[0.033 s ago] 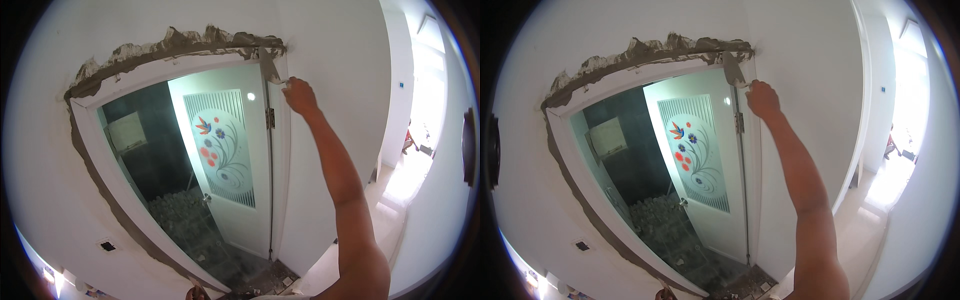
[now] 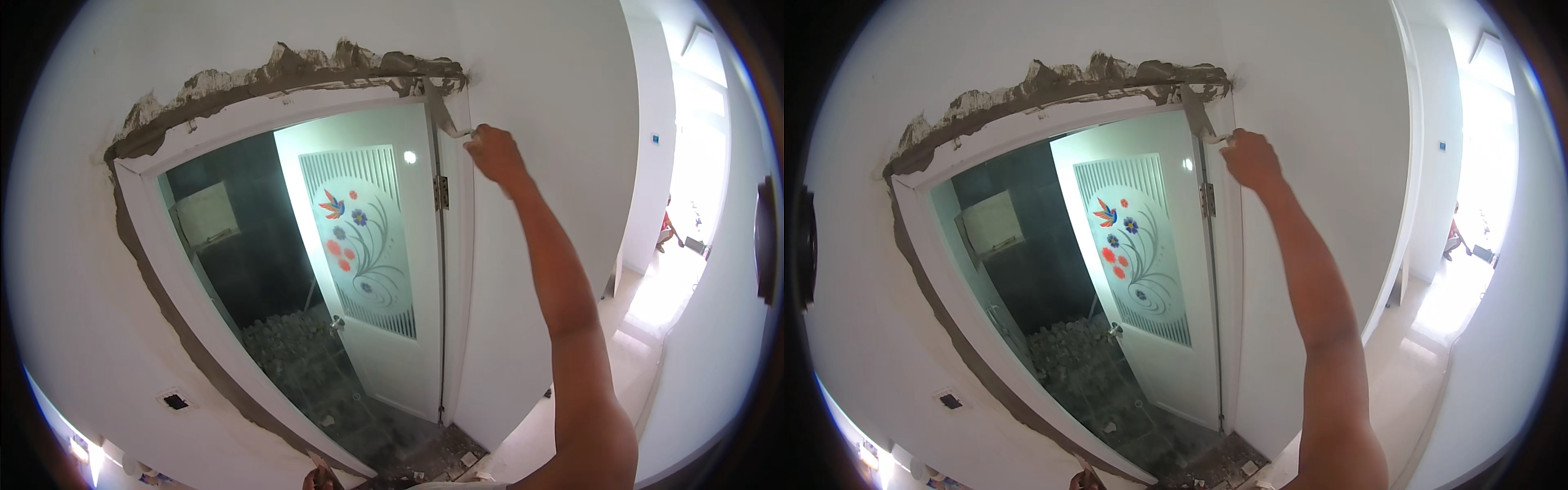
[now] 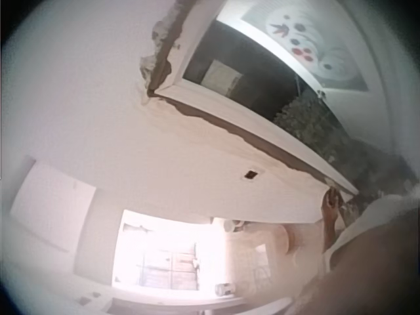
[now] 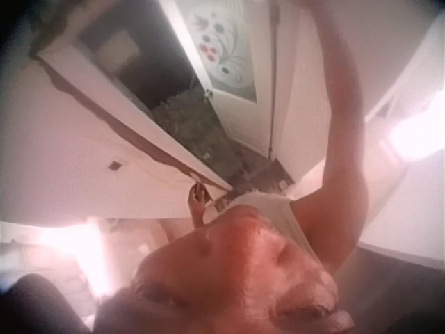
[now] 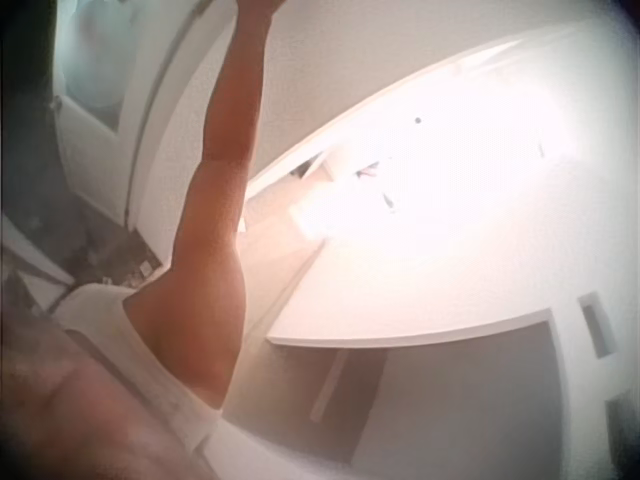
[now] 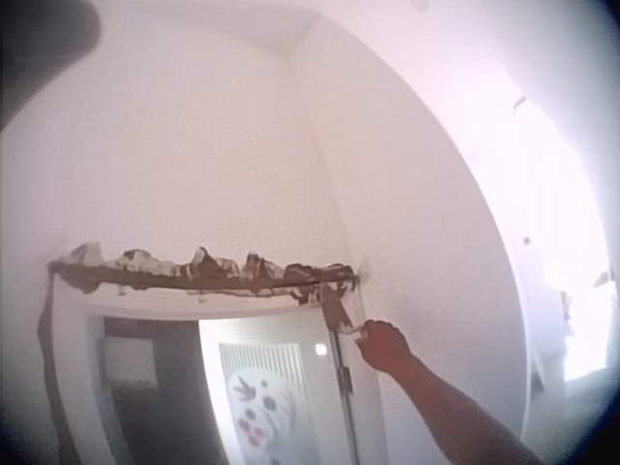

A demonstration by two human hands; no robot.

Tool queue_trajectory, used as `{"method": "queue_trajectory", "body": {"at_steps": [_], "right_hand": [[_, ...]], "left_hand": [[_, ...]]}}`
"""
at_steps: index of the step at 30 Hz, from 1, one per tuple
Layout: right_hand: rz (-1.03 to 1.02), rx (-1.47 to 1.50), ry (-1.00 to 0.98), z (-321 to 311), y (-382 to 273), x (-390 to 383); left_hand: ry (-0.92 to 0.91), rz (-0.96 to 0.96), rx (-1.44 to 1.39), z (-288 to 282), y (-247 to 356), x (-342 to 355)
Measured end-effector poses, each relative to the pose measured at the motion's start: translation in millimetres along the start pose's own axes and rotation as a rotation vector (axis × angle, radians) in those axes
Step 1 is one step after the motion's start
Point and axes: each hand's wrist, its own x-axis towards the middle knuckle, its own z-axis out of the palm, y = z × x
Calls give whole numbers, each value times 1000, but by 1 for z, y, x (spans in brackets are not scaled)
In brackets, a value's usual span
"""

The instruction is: The person applies plaster to the wall around a door frame using a trowel and hawk. They repeatedly scoop plaster from a bucket, transfer it to the hawk, and smooth it onto the wall surface.

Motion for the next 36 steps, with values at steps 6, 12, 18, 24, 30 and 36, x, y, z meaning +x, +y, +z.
{"method": "queue_trajectory", "body": {"at_steps": [6,12,18,24,30,36], "right_hand": [[544,697,-398,-79,1,58],[407,551,-337,-118,-21,82],[443,-13,-430,-173,-44,69],[254,-465,-452,-151,-60,95],[72,-964,-440,-121,-66,119],[-38,-1145,-434,-99,-83,130]], "left_hand": [[6,-37,-36,8,6,12],[-4,-72,-107,11,-7,0],[-18,46,-76,25,-29,-21],[-115,48,-79,36,-34,-24],[-190,34,-53,48,-24,-18],[-234,-20,-23,58,-19,-27]]}}
